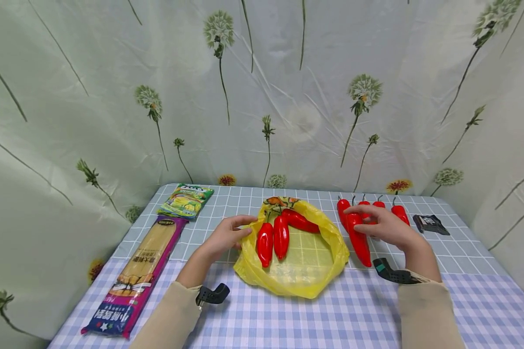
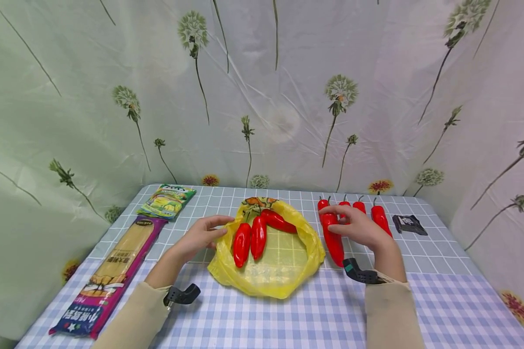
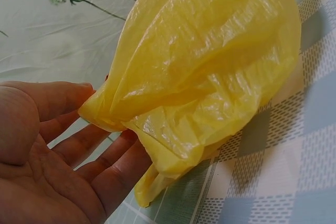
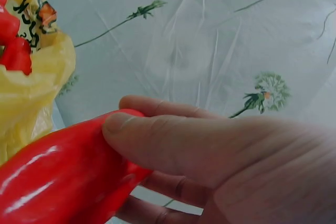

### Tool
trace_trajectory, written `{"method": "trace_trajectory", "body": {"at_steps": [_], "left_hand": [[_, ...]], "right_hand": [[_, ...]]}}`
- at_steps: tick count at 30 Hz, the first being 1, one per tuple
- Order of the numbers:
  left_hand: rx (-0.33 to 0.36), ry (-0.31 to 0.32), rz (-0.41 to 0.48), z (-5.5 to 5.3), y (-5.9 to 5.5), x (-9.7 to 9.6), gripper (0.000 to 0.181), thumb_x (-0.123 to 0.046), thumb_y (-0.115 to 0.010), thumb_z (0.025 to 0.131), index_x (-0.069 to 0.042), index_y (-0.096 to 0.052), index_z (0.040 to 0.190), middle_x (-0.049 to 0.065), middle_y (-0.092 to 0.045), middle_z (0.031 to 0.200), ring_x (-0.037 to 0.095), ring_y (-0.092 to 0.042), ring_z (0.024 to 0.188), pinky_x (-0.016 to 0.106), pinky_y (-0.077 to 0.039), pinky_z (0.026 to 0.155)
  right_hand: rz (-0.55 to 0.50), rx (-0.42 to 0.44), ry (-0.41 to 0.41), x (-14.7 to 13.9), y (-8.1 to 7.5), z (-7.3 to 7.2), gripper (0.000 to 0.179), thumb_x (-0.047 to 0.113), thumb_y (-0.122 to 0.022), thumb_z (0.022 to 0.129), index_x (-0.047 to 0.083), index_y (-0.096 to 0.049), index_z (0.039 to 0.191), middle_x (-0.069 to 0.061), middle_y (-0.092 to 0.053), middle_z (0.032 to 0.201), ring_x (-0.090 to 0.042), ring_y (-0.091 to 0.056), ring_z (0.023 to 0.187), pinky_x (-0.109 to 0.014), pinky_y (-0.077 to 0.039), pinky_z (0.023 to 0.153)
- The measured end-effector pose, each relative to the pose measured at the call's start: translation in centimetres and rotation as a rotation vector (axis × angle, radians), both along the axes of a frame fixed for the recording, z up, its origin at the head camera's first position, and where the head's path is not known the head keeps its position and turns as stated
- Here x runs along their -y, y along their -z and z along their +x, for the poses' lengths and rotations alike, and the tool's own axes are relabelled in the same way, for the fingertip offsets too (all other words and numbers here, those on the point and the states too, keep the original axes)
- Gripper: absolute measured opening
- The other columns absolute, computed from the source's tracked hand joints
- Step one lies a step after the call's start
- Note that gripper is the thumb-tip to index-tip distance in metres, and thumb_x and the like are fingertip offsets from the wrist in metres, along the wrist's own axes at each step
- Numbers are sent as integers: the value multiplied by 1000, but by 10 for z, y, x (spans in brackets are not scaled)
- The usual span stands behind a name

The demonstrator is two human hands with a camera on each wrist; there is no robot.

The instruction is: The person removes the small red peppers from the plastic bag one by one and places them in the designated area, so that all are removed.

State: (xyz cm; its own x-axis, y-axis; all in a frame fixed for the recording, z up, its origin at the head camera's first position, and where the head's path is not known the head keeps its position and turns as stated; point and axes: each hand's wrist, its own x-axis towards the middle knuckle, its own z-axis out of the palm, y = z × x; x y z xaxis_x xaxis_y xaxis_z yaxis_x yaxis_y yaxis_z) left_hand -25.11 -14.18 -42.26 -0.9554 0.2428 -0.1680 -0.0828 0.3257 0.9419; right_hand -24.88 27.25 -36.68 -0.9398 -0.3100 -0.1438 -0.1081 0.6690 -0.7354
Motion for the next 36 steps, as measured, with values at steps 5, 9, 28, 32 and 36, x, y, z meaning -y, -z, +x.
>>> {"method": "trace_trajectory", "body": {"at_steps": [5, 9, 28, 32, 36], "left_hand": [[4, -3, 1, 0, 0, 0, 35, -18, -63, 98, -21, -64, 133, 4, -61, 140, 19, -65, 107, 31, -61, 75], [3, -6, -3, 0, 0, 0, 35, -18, -63, 97, -21, -64, 132, 4, -61, 139, 19, -65, 106, 31, -61, 74], [6, -9, -7, 0, 1, 0, 35, -18, -63, 98, -21, -64, 132, 4, -61, 139, 19, -65, 103, 31, -61, 72], [-1, -4, -4, -1, 1, 0, 35, -18, -63, 98, -21, -64, 132, 4, -61, 140, 19, -65, 104, 31, -61, 72], [-1, 2, -2, -2, 2, 0, 35, -18, -63, 98, -21, -64, 132, 4, -61, 140, 19, -65, 104, 31, -61, 72]], "right_hand": [[-18, 26, -22, -3, 5, -2, 49, 28, -70, 92, 13, -57, 137, -23, -50, 143, -34, -58, 116, -45, -61, 86], [-16, 57, -41, -6, 12, -5, 47, 23, -71, 92, 9, -59, 135, -23, -54, 137, -29, -60, 110, -42, -62, 83], [20, 124, -32, -8, 23, -5, 43, 21, -71, 91, 6, -63, 131, -18, -64, 124, -24, -61, 103, -42, -62, 79], [14, 139, -24, -9, 25, -5, 42, 19, -72, 91, 5, -64, 130, -19, -63, 123, -25, -61, 103, -41, -63, 78], [19, 154, -7, -10, 26, -5, 42, 20, -73, 90, 6, -65, 129, -18, -63, 121, -26, -60, 103, -40, -63, 77]]}}
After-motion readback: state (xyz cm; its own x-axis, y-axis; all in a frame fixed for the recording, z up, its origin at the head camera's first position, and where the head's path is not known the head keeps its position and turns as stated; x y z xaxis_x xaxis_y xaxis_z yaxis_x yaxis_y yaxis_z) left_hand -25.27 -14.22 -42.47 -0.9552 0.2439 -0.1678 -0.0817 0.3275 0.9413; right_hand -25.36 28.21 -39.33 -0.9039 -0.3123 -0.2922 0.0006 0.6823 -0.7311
